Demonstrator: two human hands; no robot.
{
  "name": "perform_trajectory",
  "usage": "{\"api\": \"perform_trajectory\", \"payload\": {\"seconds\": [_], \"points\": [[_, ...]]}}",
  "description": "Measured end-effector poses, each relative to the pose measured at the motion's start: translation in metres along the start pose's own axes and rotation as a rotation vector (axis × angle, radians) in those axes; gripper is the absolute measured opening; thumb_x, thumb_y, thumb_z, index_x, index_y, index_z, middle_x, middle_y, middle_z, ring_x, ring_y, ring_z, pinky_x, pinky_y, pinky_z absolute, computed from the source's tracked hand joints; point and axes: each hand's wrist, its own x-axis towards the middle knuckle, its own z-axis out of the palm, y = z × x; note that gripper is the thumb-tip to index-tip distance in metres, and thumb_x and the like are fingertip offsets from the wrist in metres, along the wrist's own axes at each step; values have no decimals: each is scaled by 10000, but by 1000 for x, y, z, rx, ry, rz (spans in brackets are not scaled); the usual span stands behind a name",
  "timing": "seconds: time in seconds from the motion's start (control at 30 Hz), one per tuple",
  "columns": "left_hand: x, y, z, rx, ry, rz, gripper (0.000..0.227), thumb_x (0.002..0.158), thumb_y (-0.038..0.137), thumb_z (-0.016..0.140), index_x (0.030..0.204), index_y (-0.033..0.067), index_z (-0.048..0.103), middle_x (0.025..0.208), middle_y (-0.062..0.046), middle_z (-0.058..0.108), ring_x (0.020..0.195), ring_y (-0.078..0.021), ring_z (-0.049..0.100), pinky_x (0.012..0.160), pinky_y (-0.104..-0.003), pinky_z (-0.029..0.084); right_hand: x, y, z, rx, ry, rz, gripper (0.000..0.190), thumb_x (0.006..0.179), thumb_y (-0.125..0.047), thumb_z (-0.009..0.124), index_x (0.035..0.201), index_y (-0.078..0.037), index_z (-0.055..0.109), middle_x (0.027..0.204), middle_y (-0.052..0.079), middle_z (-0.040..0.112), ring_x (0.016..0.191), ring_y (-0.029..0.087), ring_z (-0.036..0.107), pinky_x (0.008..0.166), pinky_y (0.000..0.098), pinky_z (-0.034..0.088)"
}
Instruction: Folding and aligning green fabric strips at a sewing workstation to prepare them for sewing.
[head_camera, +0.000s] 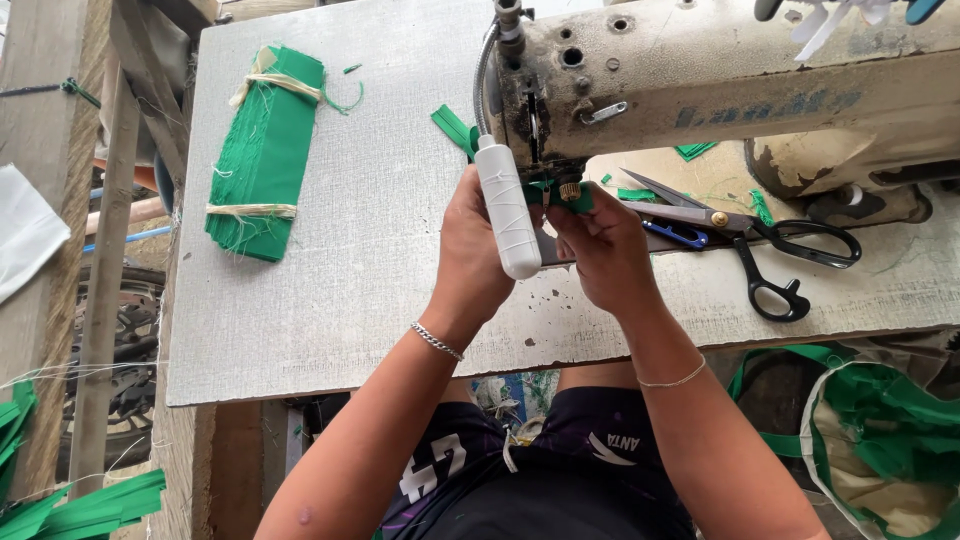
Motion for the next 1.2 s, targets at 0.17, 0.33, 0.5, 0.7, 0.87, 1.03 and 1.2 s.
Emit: {"api": "perform_trajectory", "payload": {"seconds": [0.17, 0.33, 0.5, 0.7, 0.87, 1.03, 1.2], "points": [[-10, 12, 6, 342, 31, 126, 270, 905, 101, 729, 1088, 30, 543, 860, -143, 646, 831, -284, 682, 767, -440, 567, -2, 1, -10, -124, -52, -33, 71, 1011, 53, 610, 975, 17, 660, 742, 117, 641, 586, 119, 637, 552, 306, 585], [-7, 10, 1, 262, 15, 70, 261, 899, 161, 750, 1065, 70, 571, 859, -95, 654, 842, -227, 678, 773, -405, 576, -6, -3, 0, -47, -24, 9, 63, 1015, 28, 626, 959, 18, 654, 706, 109, 624, 573, 113, 630, 562, 318, 606], [-2, 8, 4, 165, 43, 29, 278, 883, 190, 777, 1054, 95, 579, 854, -46, 658, 847, -159, 667, 763, -349, 576, 0, -18, 5, 40, 16, 133, 76, 1021, -14, 616, 960, 24, 640, 671, 123, 621, 551, 157, 644, 573, 350, 621], [-3, -13, 11, -83, 98, -61, 298, 857, 170, 806, 1020, 88, 571, 816, -50, 676, 755, -132, 676, 679, -284, 586, 0, -22, 14, 192, 121, 294, 60, 999, -22, 597, 983, 35, 609, 722, 86, 565, 548, 112, 586, 528, 344, 597], [-39, -28, -21, 49, 127, -143, 292, 865, 177, 782, 932, 92, 511, 768, -79, 614, 722, -152, 596, 614, -302, 481, -30, -41, 22, 21, 26, 418, 144, 1001, -53, 587, 948, 58, 662, 716, 165, 605, 538, 184, 619, 556, 394, 609], [-94, -27, -48, 59, 144, -182, 284, 915, 109, 747, 940, 96, 464, 796, -110, 682, 762, -150, 647, 661, -266, 475, -69, -66, 34, -154, -29, 428, 173, 995, -21, 579, 1140, 70, 605, 870, 189, 634, 557, 191, 647, 566, 371, 589], [-121, -35, -69, -6, 155, -215, 271, 934, 64, 713, 953, 91, 443, 835, -129, 725, 766, -128, 662, 663, -246, 494, -77, -87, 57, -615, -160, -136, 326, 971, -20, 647, 1297, -23, 630, 1027, 120, 607, 749, 204, 596, 602, 321, 524]]}}
